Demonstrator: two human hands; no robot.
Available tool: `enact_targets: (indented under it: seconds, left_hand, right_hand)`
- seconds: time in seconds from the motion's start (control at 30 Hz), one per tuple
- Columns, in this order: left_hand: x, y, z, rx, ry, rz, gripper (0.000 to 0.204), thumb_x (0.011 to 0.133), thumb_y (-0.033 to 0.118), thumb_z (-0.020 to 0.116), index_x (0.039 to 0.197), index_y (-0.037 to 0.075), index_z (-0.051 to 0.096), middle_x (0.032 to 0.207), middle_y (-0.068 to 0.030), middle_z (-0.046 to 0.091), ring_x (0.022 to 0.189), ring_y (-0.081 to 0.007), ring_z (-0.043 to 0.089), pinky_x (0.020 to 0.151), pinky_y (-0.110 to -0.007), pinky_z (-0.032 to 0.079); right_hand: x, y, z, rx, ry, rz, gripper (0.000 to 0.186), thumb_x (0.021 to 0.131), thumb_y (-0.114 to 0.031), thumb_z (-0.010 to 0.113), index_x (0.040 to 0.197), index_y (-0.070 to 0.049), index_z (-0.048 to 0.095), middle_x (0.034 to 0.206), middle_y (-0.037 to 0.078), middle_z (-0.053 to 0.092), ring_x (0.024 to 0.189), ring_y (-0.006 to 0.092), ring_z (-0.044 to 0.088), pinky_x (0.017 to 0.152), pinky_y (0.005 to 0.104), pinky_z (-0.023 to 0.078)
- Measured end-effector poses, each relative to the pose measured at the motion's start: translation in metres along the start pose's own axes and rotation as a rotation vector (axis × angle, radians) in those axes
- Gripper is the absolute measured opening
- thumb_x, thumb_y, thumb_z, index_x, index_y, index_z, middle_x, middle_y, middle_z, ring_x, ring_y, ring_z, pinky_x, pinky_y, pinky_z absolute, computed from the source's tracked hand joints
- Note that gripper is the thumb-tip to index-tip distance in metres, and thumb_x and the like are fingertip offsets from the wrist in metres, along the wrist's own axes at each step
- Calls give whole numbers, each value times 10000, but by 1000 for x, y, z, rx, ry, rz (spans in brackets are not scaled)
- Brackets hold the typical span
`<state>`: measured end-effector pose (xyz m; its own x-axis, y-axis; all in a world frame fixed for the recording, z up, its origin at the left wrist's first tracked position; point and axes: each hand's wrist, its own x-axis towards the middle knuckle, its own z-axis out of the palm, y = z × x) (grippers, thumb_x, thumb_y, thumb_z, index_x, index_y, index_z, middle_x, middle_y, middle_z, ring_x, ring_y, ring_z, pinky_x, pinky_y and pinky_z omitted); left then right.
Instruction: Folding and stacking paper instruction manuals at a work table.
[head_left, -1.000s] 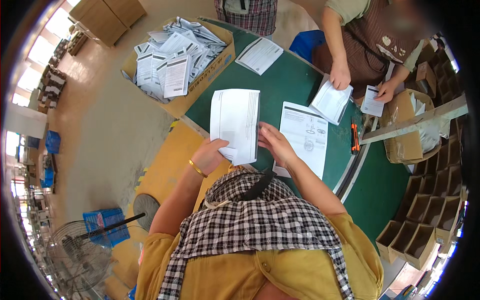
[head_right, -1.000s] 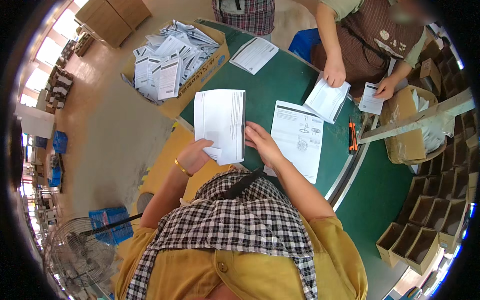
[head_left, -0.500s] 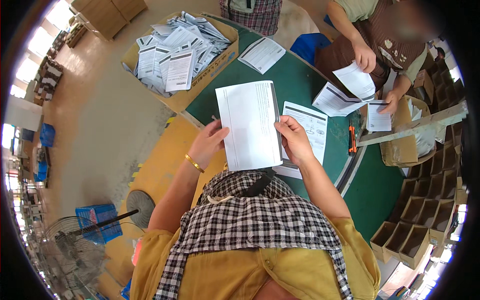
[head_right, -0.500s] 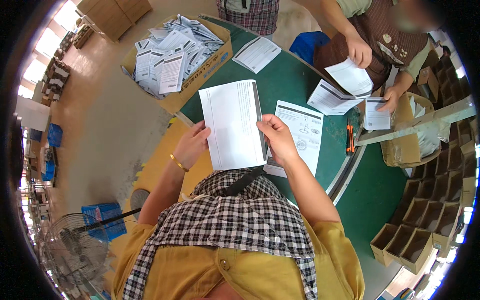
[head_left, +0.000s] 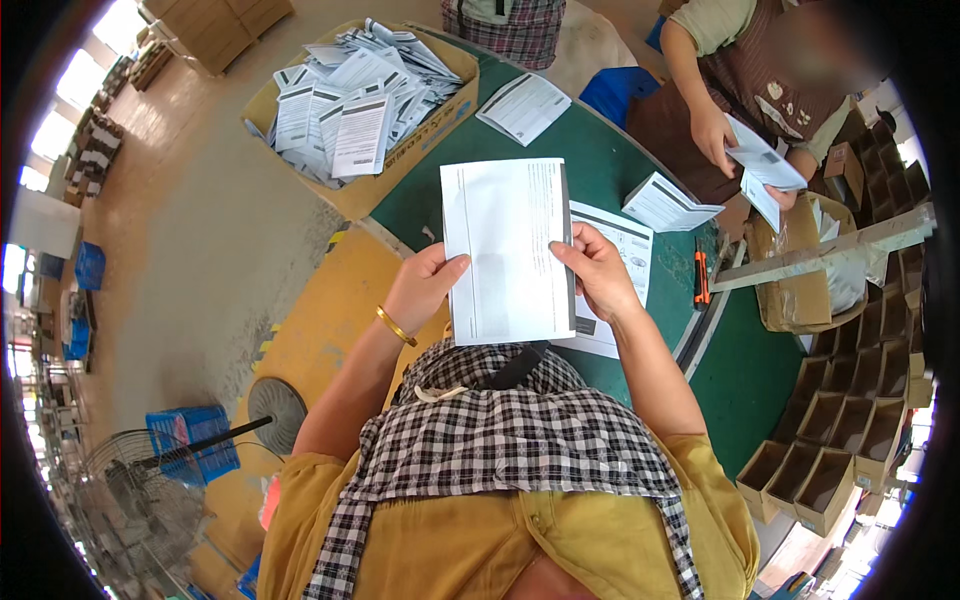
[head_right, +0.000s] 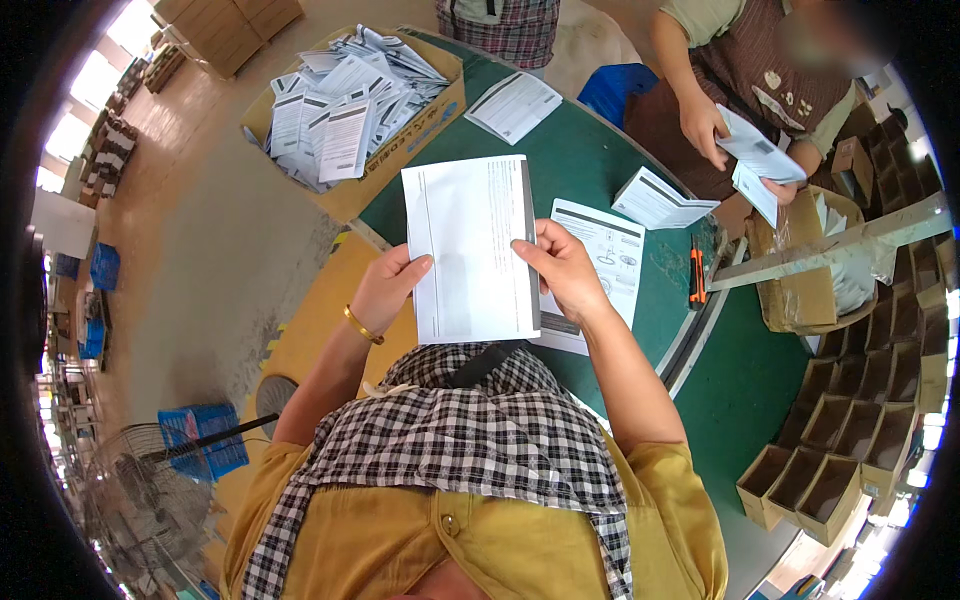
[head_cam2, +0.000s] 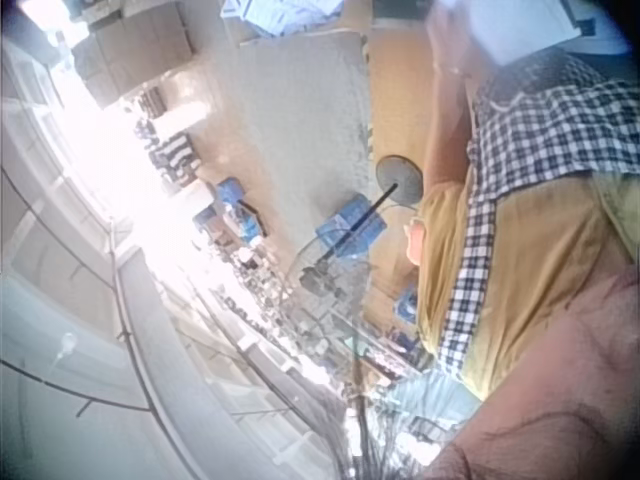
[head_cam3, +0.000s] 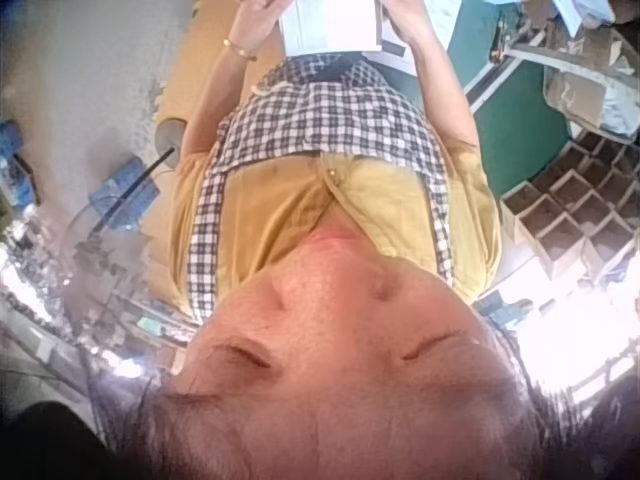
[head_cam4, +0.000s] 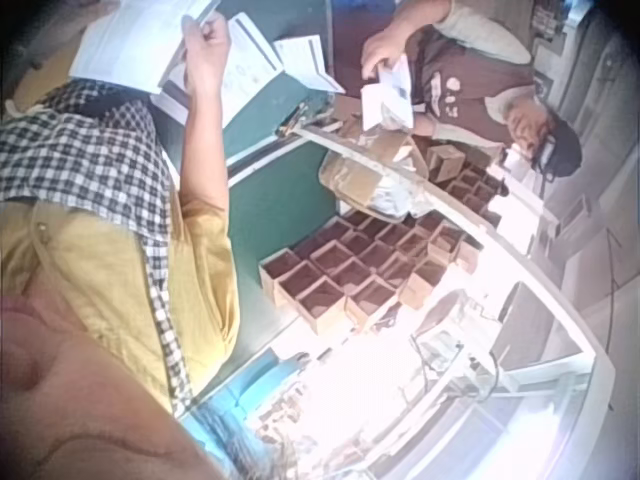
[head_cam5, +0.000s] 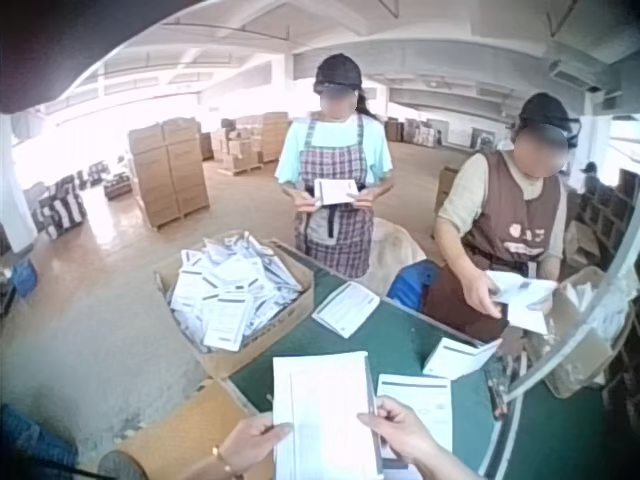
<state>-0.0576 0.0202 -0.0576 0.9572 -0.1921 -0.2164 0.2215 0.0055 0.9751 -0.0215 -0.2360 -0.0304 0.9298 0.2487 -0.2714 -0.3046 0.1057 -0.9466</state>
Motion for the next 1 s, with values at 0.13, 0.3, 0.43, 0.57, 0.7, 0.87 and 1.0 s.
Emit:
enact_targets:
  seconds: [0.13, 0.3, 0.43, 0.57, 0.7, 0.87, 1.0]
  left_hand:
    - [-1, -3, -4, -36, -23, -65, 261, 955, 153, 506, 1160, 0, 559, 982, -9, 629, 869, -66, 578, 767, -237, 477]
    - [-6, 4, 0, -248, -85, 128, 189, 964, 129, 474, 1110, 40, 555, 963, -11, 625, 824, -79, 601, 733, -244, 504]
    - [-10, 10, -8, -484, -282, 44, 132, 935, 33, 463, 953, 70, 588, 905, -16, 614, 799, -79, 593, 708, -229, 497]
    - [-7, 2, -16, -375, -307, 25, 164, 928, 5, 435, 901, 70, 584, 903, -11, 613, 816, -85, 591, 735, -240, 496]
    - [1, 5, -30, -52, -241, -16, 147, 923, 16, 447, 945, 53, 588, 905, -27, 618, 854, -123, 601, 771, -252, 491]
    - [21, 47, -10, 508, -129, 502, 224, 913, 126, 539, 1107, 38, 606, 1077, -68, 615, 970, -180, 583, 858, -316, 453]
    - [41, 65, 18, 446, -353, 188, 241, 891, 204, 592, 1056, 37, 647, 1019, -61, 655, 921, -161, 613, 799, -300, 473]
  right_hand:
    - [-4, -2, -3, -34, -33, -41, 133, 896, -126, 611, 1013, -66, 590, 686, -68, 535, 509, -3, 425, 401, 160, 315]
    - [-11, -12, -6, -41, -131, -26, 149, 913, -70, 545, 1044, -52, 612, 686, -45, 539, 539, 19, 448, 450, 180, 361]
    - [-16, -17, -23, -92, -342, -148, 290, 870, 31, 432, 1000, -37, 683, 842, 16, 606, 635, 73, 530, 587, 215, 452]
    - [-18, -23, -25, -221, -460, -281, 254, 867, 28, 471, 1003, -36, 676, 955, 40, 589, 701, 88, 536, 649, 224, 450]
    - [-16, -19, -12, -477, -274, -367, 168, 862, -1, 554, 983, -38, 663, 934, 14, 571, 728, 90, 522, 652, 218, 425]
    - [-9, -26, -5, -688, -198, -522, 150, 853, -9, 582, 990, -44, 634, 913, 44, 565, 761, 116, 545, 668, 239, 438]
    - [-11, -46, 15, -680, -249, -380, 247, 842, 18, 589, 1079, -50, 594, 882, 23, 564, 761, 101, 528, 677, 231, 433]
